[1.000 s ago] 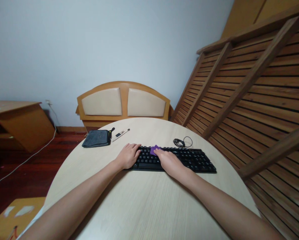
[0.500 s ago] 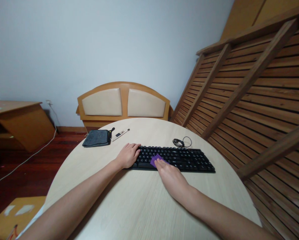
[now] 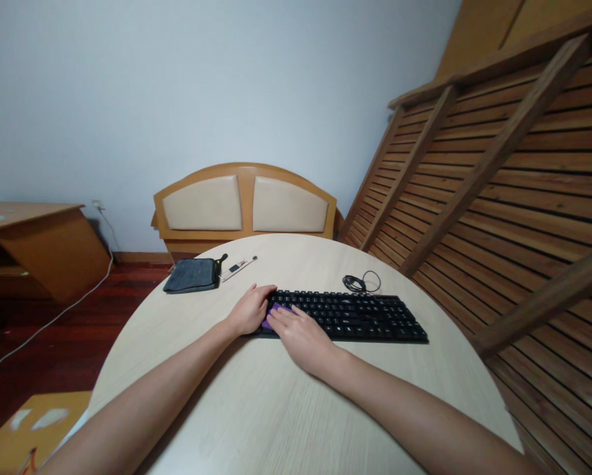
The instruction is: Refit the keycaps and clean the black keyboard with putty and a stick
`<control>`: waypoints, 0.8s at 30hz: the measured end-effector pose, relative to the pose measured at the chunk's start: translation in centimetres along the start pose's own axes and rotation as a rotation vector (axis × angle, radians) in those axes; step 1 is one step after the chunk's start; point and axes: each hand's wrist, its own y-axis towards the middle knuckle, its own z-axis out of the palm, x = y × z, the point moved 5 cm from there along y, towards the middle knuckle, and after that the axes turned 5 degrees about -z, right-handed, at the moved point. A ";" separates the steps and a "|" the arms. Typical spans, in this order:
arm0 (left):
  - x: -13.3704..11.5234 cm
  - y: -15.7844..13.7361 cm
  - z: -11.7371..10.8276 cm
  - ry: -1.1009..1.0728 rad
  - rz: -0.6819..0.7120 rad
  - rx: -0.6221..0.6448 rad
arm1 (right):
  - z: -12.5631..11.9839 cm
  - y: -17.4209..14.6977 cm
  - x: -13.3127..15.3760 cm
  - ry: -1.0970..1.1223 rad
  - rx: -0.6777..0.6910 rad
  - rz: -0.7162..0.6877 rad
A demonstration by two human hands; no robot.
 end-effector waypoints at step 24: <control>-0.2 0.0 0.2 0.042 0.013 0.001 | -3.4 -5.9 -2.3 -0.030 0.219 0.422</control>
